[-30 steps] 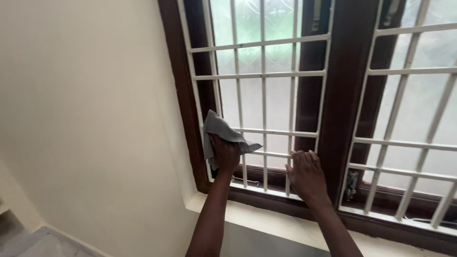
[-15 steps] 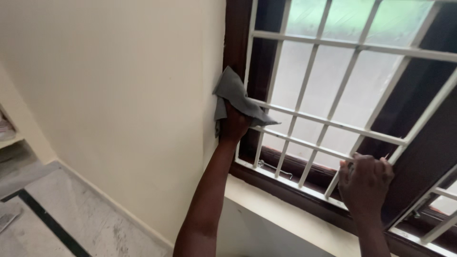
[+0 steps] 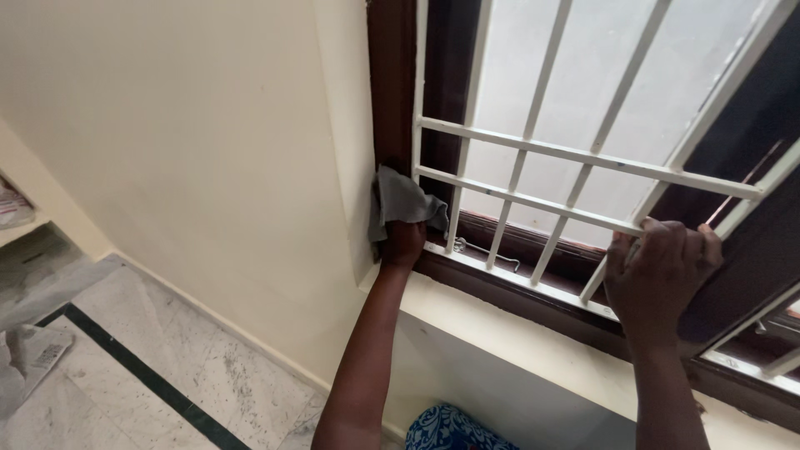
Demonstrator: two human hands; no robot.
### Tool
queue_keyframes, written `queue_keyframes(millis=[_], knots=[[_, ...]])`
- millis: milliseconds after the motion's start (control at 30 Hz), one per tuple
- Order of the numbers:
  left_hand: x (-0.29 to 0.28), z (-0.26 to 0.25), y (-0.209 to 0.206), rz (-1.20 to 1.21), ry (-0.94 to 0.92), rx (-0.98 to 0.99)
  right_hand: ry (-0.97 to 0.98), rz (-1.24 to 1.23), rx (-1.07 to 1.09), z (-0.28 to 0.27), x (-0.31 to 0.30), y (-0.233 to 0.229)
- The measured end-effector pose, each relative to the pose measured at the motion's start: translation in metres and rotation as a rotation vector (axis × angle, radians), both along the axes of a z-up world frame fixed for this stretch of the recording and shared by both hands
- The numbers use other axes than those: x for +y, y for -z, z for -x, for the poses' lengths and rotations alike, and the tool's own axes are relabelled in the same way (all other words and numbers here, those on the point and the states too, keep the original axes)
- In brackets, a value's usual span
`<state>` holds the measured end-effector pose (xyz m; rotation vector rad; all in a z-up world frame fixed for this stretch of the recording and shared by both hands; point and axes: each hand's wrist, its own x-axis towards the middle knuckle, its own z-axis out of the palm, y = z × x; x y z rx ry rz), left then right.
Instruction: The person cleans the frame and the metal bars of a window by hand with a cloth.
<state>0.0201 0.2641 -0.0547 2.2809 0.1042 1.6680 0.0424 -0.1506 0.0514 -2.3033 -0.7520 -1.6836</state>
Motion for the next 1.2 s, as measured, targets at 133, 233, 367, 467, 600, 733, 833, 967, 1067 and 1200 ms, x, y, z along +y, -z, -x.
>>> queue_keyframes(millis=[133, 233, 367, 467, 600, 733, 833, 967, 1067, 1200], knots=[[-0.012, 0.013, 0.002, -0.049, -0.077, -0.014, -0.077, -0.04, 0.075, 0.021, 0.006, -0.018], [-0.022, 0.022, 0.001, -0.051, -0.101, -0.049, -0.075, -0.02, 0.113, 0.039, 0.006, -0.032], [-0.023, 0.028, 0.015, -0.006, -0.115, 0.0, -0.055, 0.008, 0.134, 0.052, 0.003, -0.049], [-0.012, 0.057, 0.03, 0.22, 0.104, 0.092, -0.046, 0.03, 0.201, 0.057, 0.001, -0.054], [-0.025, 0.061, -0.002, 0.478, 0.502, -0.007, -0.093, 0.019, 0.173, 0.058, 0.0, -0.054], [-0.045, 0.05, 0.002, 0.492, 0.499, -0.039, -0.11, -0.015, 0.177, 0.056, 0.006, -0.053], [-0.069, 0.015, 0.016, -0.05, -0.109, 0.103, -0.088, -0.043, 0.216, 0.056, 0.009, -0.051], [-0.091, -0.034, -0.025, 0.627, 0.287, -0.061, -0.063, -0.043, 0.17, 0.053, 0.009, -0.049], [-0.099, -0.037, -0.059, 0.823, 0.204, 0.114, -0.049, 0.024, 0.18, 0.05, 0.007, -0.049], [-0.09, -0.023, -0.06, 0.933, 0.372, 0.176, -0.079, -0.007, 0.131, 0.05, 0.009, -0.047]])
